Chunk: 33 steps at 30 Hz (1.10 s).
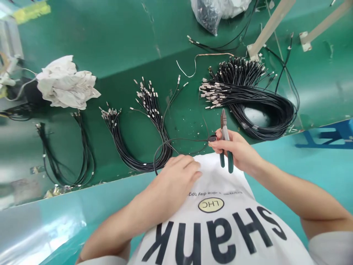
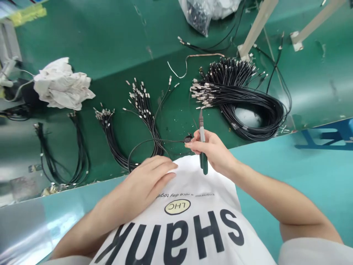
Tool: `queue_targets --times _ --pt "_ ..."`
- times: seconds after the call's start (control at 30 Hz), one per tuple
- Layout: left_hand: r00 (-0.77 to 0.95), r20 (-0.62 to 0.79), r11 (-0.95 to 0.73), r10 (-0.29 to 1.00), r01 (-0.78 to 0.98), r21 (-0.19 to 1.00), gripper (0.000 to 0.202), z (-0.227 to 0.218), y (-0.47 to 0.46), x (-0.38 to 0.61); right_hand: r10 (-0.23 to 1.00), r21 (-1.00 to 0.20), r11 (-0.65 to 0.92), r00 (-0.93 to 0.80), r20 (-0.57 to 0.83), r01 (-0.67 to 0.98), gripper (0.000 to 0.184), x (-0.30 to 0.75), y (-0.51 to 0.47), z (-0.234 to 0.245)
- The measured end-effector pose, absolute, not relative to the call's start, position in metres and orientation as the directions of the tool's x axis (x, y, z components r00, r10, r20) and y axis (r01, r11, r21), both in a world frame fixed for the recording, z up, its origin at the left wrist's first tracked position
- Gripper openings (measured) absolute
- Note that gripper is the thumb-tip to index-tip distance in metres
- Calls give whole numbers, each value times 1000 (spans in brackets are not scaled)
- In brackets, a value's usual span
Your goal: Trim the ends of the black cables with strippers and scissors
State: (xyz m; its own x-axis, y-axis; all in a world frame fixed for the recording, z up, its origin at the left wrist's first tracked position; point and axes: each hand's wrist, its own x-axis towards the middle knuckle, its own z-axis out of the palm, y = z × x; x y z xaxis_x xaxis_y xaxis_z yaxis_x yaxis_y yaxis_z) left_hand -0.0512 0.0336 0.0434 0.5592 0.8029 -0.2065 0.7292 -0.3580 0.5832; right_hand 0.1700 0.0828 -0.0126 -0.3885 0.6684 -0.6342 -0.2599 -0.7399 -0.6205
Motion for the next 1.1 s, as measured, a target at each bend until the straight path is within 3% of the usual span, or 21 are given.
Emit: queue_targets --times 0.03,0.1,0.13,0.2,0.27,0.37,0.53,0.67,0.8,0.87,0.97,1.03,1.1 --pt "492 -274 -300 827 797 525 19 41 36 -55 681 -631 -728 -394 -618 -269 35 169 84 -11" --pt "268 -246 -144 932 893 426 28 32 43 -59 664 -607 -742 -430 -611 -284 35 166 85 -9" --pt "182 -199 -68 963 877 475 34 26 46 -60 639 -576 -765 -454 -621 -289 34 165 85 -10" --pt "109 -209 80 972 682 727 37 15 49 -55 577 -495 -815 -497 -647 -302 32 162 85 -13" --pt "102 -313 262 944 345 901 27 6 51 -45 525 -424 -851 -534 -663 -311 30 160 83 -18" --pt "48 -439 438 897 37 898 15 -1 51 -29 522 -425 -852 -567 -637 -306 27 160 81 -23" --pt "66 -449 451 891 -33 892 10 1 54 -22 597 -552 -783 -593 -540 -286 26 164 81 -24" --pt "71 -388 389 919 6 921 7 7 57 -26 668 -729 -666 -561 -489 -159 26 167 82 -21" --pt "97 -408 406 908 42 913 6 8 57 -29 816 -936 -336 -465 -344 103 24 169 83 -12" --pt "126 -462 464 878 18 886 6 7 56 -30 873 -976 -114 -449 -188 188 26 170 85 -8" --pt "216 -530 554 820 -62 830 9 6 57 -32 846 -977 115 -533 3 178 31 171 88 -7" --pt "272 -549 590 790 -97 802 12 5 58 -32 830 -979 133 -558 26 154 31 171 90 -9" --pt "288 -562 608 775 -99 788 12 6 58 -32 843 -995 -15 -533 -68 103 28 169 90 -11"
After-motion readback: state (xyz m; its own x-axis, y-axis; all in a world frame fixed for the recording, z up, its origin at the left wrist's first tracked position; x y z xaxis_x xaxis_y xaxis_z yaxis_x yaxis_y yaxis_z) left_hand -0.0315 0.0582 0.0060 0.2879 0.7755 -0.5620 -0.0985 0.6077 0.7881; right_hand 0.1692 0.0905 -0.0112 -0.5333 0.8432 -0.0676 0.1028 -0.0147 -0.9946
